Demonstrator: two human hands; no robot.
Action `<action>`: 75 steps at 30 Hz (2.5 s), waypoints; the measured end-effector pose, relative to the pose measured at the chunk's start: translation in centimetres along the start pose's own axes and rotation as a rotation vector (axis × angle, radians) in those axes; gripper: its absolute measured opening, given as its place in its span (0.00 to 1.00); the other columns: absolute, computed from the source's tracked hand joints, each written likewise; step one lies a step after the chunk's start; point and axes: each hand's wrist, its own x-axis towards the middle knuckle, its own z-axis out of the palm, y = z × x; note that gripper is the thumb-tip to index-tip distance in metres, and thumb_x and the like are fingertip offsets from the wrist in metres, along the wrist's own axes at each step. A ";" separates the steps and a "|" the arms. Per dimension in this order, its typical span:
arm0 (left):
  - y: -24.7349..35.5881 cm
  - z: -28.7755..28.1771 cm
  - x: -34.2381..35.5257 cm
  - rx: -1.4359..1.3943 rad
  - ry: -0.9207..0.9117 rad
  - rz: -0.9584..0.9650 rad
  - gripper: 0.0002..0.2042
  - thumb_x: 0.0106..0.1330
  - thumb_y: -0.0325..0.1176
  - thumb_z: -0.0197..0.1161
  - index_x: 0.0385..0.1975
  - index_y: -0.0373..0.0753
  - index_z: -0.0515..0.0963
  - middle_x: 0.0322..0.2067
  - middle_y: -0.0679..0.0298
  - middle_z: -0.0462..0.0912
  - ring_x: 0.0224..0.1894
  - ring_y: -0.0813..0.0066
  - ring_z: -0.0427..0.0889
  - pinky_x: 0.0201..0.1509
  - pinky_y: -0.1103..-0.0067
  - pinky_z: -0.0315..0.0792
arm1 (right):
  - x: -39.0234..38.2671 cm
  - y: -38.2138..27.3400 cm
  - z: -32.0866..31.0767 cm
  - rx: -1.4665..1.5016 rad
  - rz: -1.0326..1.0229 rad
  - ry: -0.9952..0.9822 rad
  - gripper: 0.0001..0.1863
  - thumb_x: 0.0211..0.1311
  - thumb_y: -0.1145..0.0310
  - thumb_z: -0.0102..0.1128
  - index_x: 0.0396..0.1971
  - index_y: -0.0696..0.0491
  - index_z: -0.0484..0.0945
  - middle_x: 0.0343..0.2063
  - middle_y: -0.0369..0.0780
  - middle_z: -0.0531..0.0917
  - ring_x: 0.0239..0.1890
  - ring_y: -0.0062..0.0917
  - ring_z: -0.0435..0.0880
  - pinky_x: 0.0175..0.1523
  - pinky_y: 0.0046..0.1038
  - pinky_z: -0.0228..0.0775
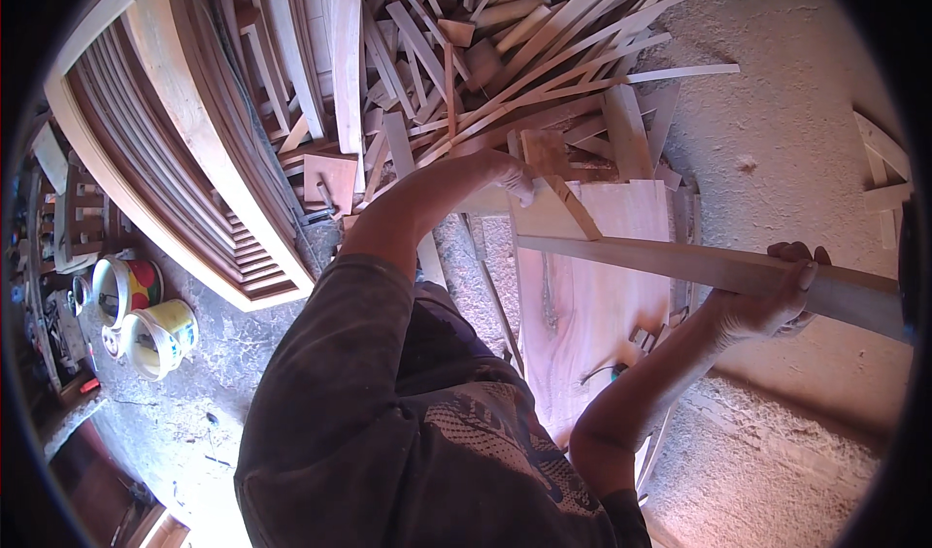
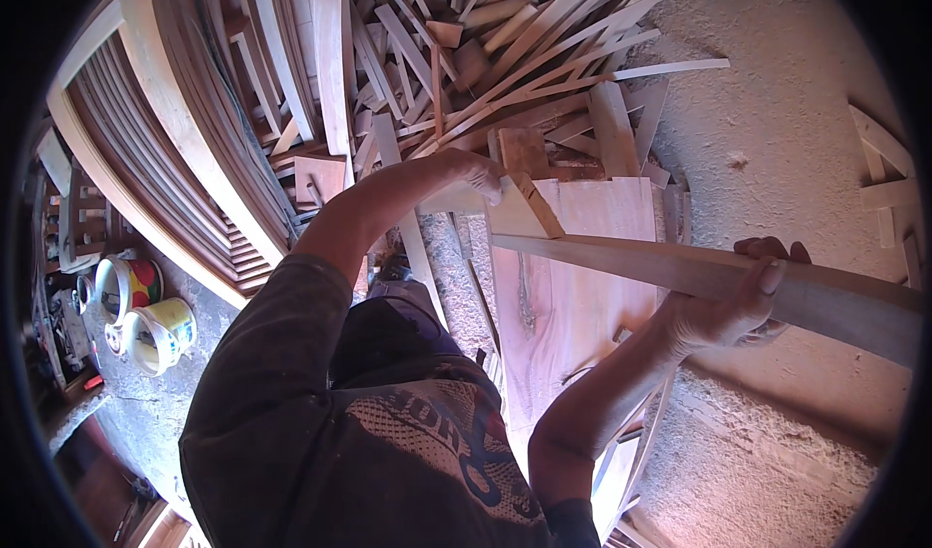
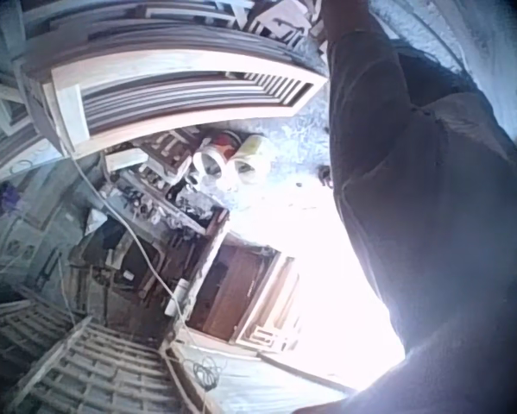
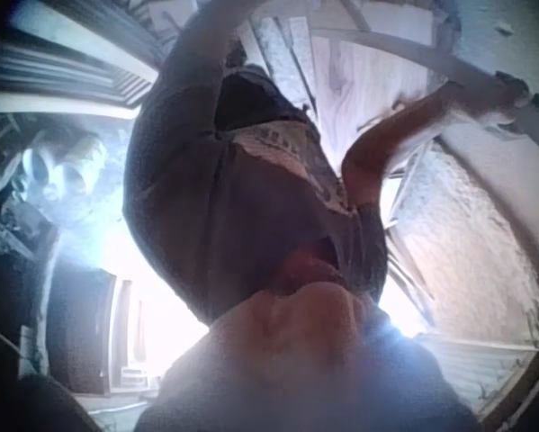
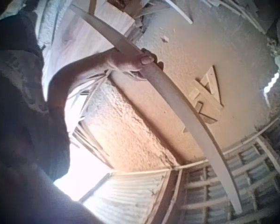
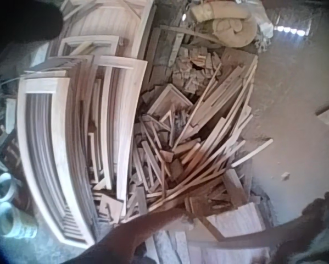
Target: The person selects and positions wooden planks on a workbench, then uses a circular saw to cut the wood. They handle multiple pieces, aligning them before cutting and moving the cut pieces aside.
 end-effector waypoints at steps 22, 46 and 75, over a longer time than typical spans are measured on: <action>-0.3 -0.5 2.6 0.153 -0.027 -0.002 0.20 0.47 0.39 0.62 0.42 0.38 0.80 0.39 0.56 0.82 0.43 0.61 0.79 0.49 0.68 0.71 | -0.3 0.0 -1.3 -0.073 -0.015 0.098 0.22 0.53 0.59 0.61 0.40 0.63 0.74 0.20 0.38 0.75 0.28 0.24 0.73 0.36 0.29 0.63; 0.5 -0.9 0.1 0.153 0.025 0.011 0.18 0.48 0.38 0.63 0.39 0.38 0.82 0.35 0.60 0.82 0.42 0.66 0.78 0.48 0.73 0.71 | -0.4 -0.1 -0.3 -0.114 -0.009 0.038 0.29 0.52 0.54 0.60 0.45 0.64 0.70 0.21 0.38 0.76 0.29 0.23 0.74 0.40 0.33 0.63; -4.5 -0.2 9.9 0.479 -0.107 0.087 0.18 0.51 0.40 0.70 0.40 0.37 0.83 0.36 0.57 0.84 0.39 0.63 0.81 0.42 0.68 0.74 | -0.3 0.0 0.4 -0.057 -0.011 0.050 0.25 0.53 0.57 0.61 0.42 0.63 0.72 0.21 0.39 0.75 0.29 0.24 0.74 0.38 0.29 0.64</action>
